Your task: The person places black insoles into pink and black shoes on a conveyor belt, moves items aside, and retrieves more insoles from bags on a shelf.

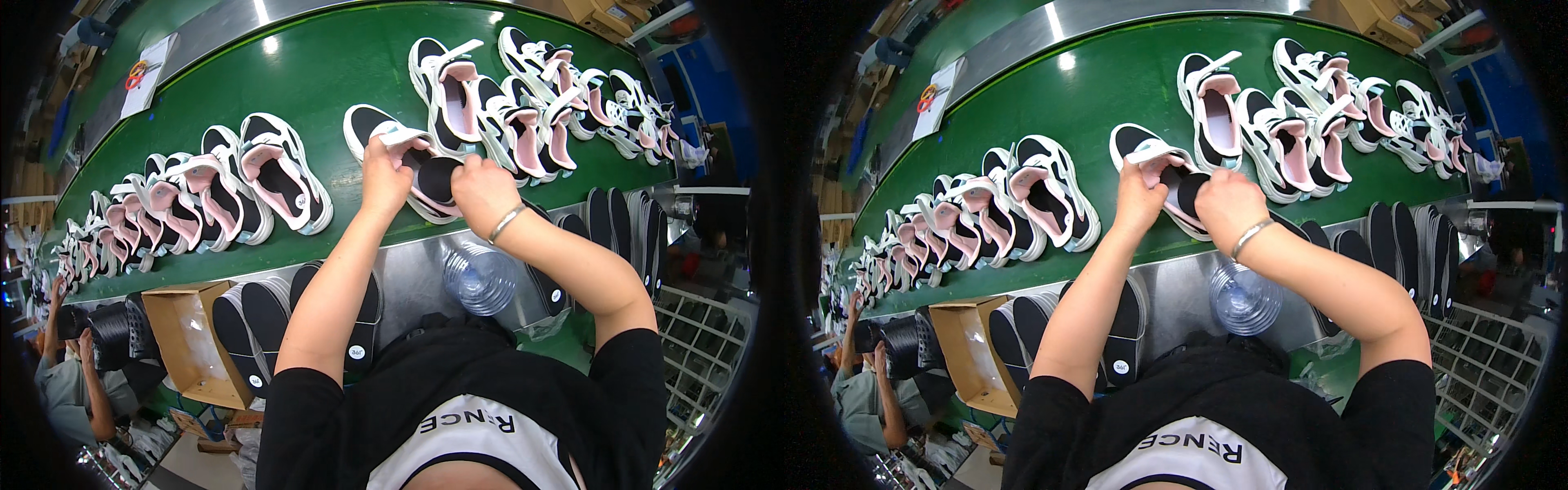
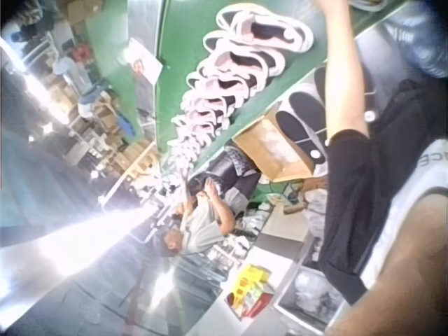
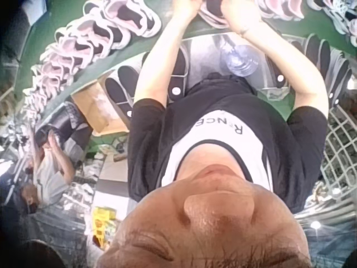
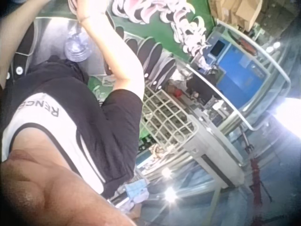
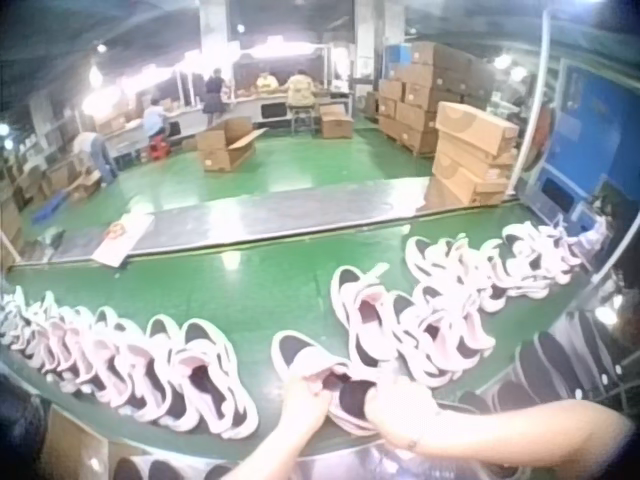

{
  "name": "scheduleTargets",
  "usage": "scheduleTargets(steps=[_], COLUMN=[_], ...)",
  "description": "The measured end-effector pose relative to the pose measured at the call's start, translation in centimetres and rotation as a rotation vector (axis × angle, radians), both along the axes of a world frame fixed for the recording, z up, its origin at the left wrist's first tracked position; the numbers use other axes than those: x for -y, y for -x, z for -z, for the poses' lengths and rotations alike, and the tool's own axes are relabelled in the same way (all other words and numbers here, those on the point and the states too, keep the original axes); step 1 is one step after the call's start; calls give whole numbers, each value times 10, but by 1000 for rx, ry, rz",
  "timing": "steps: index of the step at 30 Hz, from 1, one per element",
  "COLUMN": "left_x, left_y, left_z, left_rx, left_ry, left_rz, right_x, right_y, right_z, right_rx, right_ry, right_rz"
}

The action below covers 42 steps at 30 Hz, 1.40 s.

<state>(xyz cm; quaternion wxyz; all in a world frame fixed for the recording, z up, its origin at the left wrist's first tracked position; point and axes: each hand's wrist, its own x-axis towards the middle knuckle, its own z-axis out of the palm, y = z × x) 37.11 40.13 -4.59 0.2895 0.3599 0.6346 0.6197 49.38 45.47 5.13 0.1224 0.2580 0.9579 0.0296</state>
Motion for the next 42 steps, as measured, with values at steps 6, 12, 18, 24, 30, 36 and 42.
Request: scheduleTargets(steps=[6, 12, 18, 24, 30, 36, 42], left_x=[1, 3, 3, 2, 8, 9, 13], left_y=[-3, -7, -8, -10, -25, -23, -22], left_z=[-1, -10, 21, 27, 8, 19, 9], left_rx=[-196, 98, -190, -148, -149, -140, -235], left_ry=[212, 21, 276, 373, 403, 375, 376], left_rz=[-95, 8, -128, -116, -195, -165, -150], right_x=[5, -2, -5, 6, -14, -2, -3], right_y=[7, -12, -29, -8, 12, -41, -24], right_z=[22, 2, -8, 24, 58, 6, 15], right_rx=[38, 127, 139, 138, 47, 203, 74], right_ry=[-12, 42, 131, 152, 268, 102, 41], right_rz=[12, -90, -178, -112, -12, -61, -298])
